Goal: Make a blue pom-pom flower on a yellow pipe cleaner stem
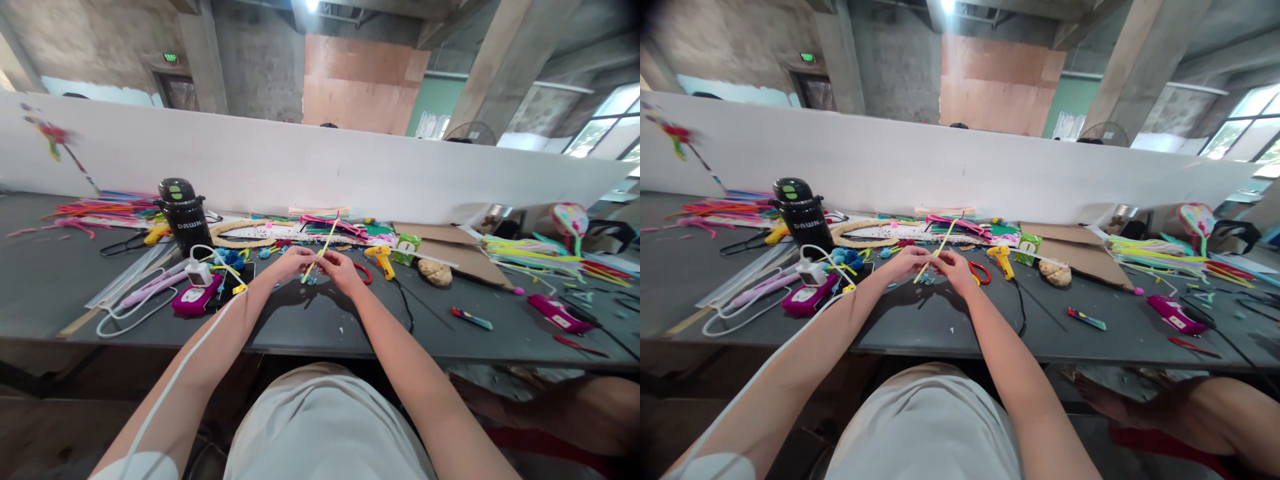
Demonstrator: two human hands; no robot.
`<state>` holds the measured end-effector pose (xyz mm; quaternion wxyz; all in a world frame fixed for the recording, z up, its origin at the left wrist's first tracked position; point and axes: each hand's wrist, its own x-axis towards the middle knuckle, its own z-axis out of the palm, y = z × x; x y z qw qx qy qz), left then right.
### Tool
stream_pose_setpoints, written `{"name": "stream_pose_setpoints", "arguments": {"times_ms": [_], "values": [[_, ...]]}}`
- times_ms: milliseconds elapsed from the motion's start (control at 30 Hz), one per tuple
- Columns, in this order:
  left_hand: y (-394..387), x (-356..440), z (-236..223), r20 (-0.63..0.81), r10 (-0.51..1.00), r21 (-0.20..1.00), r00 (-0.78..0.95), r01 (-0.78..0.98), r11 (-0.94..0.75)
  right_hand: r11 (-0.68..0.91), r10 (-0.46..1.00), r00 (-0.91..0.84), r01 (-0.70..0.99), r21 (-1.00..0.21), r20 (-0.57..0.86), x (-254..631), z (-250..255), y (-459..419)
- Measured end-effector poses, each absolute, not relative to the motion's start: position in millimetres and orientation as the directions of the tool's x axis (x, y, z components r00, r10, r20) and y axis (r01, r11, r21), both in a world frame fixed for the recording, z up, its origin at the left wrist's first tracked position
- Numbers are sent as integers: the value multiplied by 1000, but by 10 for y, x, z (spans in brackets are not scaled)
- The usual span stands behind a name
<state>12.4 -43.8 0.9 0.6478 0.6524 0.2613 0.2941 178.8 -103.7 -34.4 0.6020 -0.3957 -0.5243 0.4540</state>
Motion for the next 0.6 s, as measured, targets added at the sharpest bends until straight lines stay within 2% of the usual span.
{"name": "stream_pose_setpoints", "arguments": {"times_ms": [600], "values": [[-444, 131, 4, 76, 705, 997, 705, -63, -45, 237, 972, 70, -295, -926, 226, 1690, -276, -1088]]}}
